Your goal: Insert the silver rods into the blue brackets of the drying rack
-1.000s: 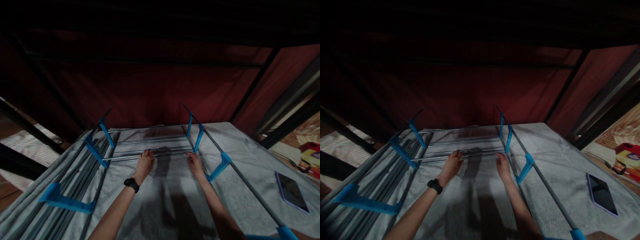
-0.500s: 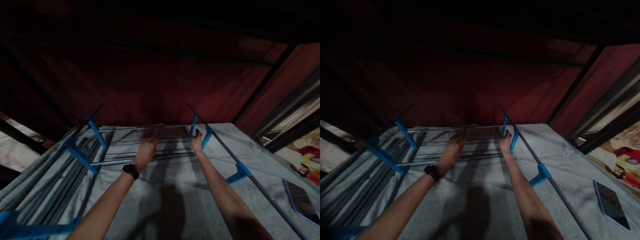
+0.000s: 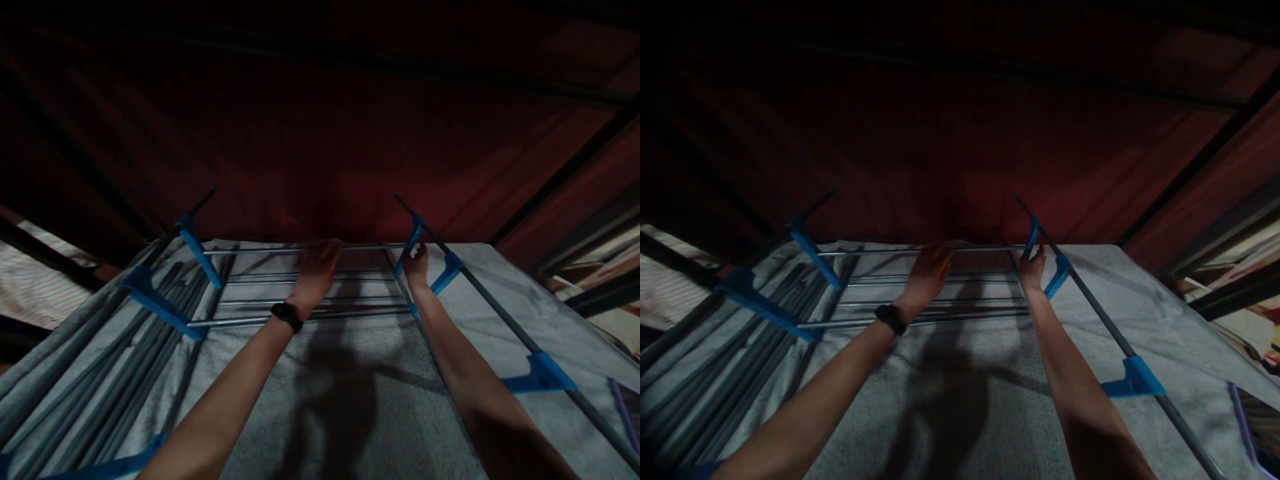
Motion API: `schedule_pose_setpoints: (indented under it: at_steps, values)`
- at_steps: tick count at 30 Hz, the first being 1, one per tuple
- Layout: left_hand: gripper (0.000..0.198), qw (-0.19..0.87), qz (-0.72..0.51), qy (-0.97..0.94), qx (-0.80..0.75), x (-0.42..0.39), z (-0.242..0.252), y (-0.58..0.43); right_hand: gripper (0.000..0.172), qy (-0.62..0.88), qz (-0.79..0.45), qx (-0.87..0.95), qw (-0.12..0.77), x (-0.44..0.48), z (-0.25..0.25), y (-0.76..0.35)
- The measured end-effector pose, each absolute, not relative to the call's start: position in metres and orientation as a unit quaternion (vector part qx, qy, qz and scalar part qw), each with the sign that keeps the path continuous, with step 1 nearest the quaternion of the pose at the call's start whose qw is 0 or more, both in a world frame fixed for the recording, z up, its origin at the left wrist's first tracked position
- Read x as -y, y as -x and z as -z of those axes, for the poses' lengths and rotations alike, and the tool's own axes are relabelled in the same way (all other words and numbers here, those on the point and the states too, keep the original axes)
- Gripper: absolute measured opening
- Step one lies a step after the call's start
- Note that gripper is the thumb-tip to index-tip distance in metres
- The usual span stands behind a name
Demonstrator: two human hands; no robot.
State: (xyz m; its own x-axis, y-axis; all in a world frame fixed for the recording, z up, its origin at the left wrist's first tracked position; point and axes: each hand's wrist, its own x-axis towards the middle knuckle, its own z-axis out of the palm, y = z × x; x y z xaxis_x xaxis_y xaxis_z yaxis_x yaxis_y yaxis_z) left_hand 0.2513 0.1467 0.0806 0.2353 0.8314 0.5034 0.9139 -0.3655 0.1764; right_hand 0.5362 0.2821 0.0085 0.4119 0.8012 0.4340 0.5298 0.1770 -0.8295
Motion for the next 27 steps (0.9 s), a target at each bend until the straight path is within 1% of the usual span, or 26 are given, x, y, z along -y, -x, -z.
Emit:
schedule_pose_setpoints:
  at_steps: [2, 3, 5, 6, 8, 10, 13, 15, 19, 23, 27]
  values:
    - [0.037, 0.037, 0.262, 0.789, 0.554, -0.117, -0.064, -0.256, 0.063, 0.609, -0.14, 0.541, 0.562, -0.253, 0.001, -0.53]
    - [0.034, 0.014, 0.247, 0.794, 0.555, -0.101, -0.054, -0.258, 0.06, 0.593, -0.158, 0.568, 0.549, -0.234, 0.007, -0.525]
    - [0.032, -0.012, 0.198, 0.802, 0.563, -0.069, -0.033, -0.26, 0.044, 0.547, -0.202, 0.643, 0.496, -0.194, 0.019, -0.512]
    - [0.034, -0.011, 0.17, 0.801, 0.574, -0.057, -0.024, -0.259, 0.038, 0.512, -0.232, 0.688, 0.459, -0.175, 0.025, -0.506]
    - [0.043, 0.006, 0.113, 0.792, 0.601, -0.04, -0.012, -0.256, 0.033, 0.452, -0.255, 0.764, 0.384, -0.144, 0.035, -0.494]
    - [0.049, 0.023, 0.067, 0.783, 0.618, -0.034, -0.008, -0.251, 0.031, 0.409, -0.241, 0.821, 0.318, -0.125, 0.044, -0.485]
    - [0.044, 0.032, 0.031, 0.786, 0.617, -0.037, -0.013, -0.244, 0.032, 0.397, -0.176, 0.863, 0.258, -0.117, 0.052, -0.48]
    - [0.04, 0.033, 0.024, 0.787, 0.616, -0.04, -0.018, -0.242, 0.033, 0.41, -0.13, 0.872, 0.233, -0.12, 0.053, -0.479]
    - [0.039, 0.035, 0.031, 0.785, 0.618, -0.041, -0.025, -0.24, 0.031, 0.41, -0.071, 0.889, 0.192, -0.126, 0.043, -0.478]
    - [0.038, 0.034, 0.052, 0.784, 0.618, -0.037, -0.03, -0.236, 0.028, 0.399, -0.048, 0.894, 0.198, -0.127, 0.026, -0.478]
    - [0.043, 0.03, 0.085, 0.772, 0.629, -0.03, -0.033, -0.231, 0.023, 0.385, -0.042, 0.9, 0.203, -0.123, 0.016, -0.481]
